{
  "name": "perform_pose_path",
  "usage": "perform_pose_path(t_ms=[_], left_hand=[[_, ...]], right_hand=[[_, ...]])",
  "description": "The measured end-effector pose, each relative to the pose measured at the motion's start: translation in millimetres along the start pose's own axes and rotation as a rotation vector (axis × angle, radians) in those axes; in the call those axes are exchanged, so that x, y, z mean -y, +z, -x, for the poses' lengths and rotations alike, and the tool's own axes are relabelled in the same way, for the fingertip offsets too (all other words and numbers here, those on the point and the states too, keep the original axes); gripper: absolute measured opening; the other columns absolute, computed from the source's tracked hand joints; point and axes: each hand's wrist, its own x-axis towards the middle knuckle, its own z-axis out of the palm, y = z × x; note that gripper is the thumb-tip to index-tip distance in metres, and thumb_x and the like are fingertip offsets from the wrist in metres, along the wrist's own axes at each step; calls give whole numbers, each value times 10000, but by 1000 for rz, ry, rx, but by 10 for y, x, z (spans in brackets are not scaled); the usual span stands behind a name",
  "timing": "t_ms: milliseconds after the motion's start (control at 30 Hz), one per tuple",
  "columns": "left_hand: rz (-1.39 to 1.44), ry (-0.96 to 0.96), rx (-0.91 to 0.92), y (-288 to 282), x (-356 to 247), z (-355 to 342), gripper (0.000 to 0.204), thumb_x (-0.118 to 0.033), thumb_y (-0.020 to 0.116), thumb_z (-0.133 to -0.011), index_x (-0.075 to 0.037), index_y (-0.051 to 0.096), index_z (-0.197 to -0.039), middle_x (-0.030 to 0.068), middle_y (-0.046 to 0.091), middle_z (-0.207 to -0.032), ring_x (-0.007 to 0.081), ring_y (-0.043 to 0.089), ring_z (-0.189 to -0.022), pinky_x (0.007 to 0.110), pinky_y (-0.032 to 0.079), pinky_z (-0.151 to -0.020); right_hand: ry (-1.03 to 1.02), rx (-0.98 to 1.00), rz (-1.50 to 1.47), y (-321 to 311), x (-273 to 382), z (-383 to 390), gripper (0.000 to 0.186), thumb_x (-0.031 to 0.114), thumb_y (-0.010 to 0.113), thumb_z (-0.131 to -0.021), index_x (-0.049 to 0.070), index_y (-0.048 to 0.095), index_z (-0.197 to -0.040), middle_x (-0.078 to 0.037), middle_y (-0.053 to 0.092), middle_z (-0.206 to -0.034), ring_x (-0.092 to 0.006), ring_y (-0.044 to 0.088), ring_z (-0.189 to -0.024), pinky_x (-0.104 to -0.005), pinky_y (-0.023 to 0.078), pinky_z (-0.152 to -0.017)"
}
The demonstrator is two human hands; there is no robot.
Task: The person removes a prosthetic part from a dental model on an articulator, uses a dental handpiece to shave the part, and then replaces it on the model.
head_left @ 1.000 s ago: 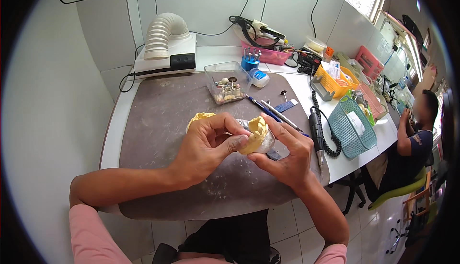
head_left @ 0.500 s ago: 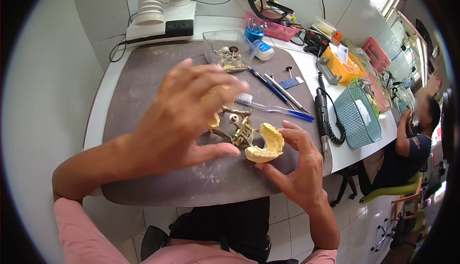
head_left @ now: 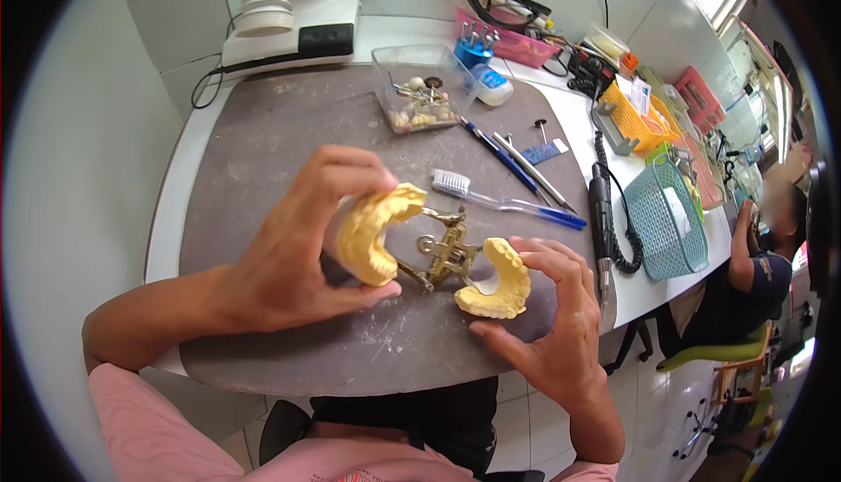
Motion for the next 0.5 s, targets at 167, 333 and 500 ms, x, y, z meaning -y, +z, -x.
perform_pose_path(t_ms=[167,333,500], left_hand=[[-21,287,-103,135,70,215,648,-11,866,-731,-85,482,-1247,208,482,-1267,313,619,-1067,408,568,-844],[-45,378,-123,147,112,164,463,-59,798,-818,-110,518,-1183,208,510,-1243,337,629,-1024,472,582,-806],[-33,438,-63,88,16,173,544,-160,841,-801,-193,489,-1214,165,559,-1189,290,632,-966,525,546,-871]], right_hand=[[-10,77,-94,-54,25,19,655,211,939,-694,77,561,-1213,-152,632,-1381,-341,583,-1249,-448,427,-1026],[-78,70,-118,15,-47,90,728,223,971,-678,64,487,-1199,-280,635,-1343,-383,662,-1175,-433,478,-1023],[35,43,-173,52,87,115,793,135,939,-679,17,515,-1339,-224,648,-1347,-349,669,-1165,-403,516,-978]])
